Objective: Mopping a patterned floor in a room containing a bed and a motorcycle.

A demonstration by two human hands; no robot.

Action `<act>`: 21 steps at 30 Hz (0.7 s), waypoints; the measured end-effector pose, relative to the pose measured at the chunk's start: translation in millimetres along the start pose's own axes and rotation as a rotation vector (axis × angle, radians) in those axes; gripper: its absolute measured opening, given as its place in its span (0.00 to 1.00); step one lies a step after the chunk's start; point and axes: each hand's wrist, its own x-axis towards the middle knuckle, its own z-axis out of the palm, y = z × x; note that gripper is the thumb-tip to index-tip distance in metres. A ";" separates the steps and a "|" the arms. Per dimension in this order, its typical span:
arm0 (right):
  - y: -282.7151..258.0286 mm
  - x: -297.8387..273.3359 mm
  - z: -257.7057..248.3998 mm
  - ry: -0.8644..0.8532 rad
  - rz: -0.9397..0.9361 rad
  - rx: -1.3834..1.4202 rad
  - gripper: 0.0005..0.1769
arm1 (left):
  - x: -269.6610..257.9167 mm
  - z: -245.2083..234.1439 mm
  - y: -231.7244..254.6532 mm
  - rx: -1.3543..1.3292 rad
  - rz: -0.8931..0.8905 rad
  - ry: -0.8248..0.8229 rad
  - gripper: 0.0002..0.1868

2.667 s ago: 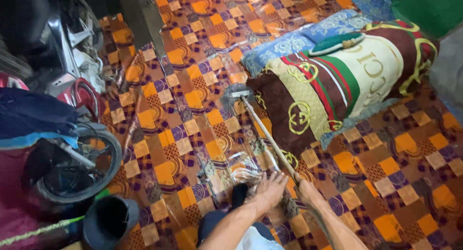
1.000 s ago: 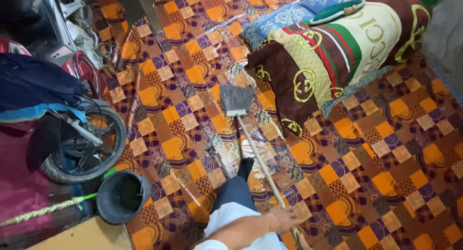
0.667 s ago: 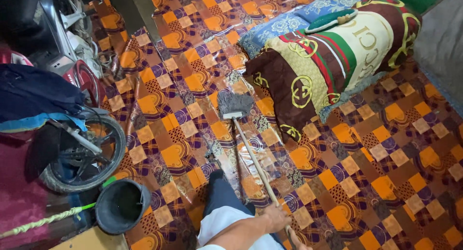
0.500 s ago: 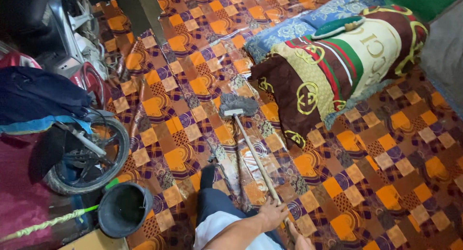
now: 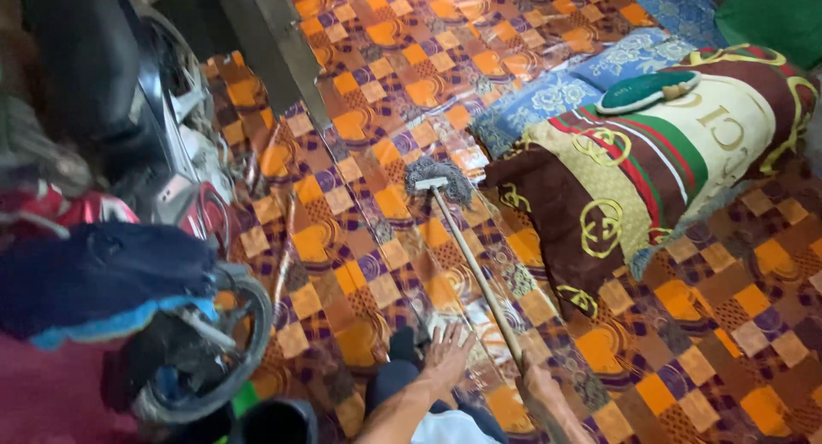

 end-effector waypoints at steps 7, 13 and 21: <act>-118.2 51.0 -23.2 -0.088 0.350 0.541 0.34 | 20.5 -144.9 -57.3 0.090 -0.095 -0.224 0.50; -194.4 11.9 -89.2 -0.139 0.363 0.495 0.31 | 36.5 -132.6 -70.6 -0.077 -0.089 -0.111 0.45; -65.4 41.0 -10.0 -0.046 0.076 0.589 0.36 | 9.3 -131.3 -25.5 -0.163 -0.066 -0.214 0.41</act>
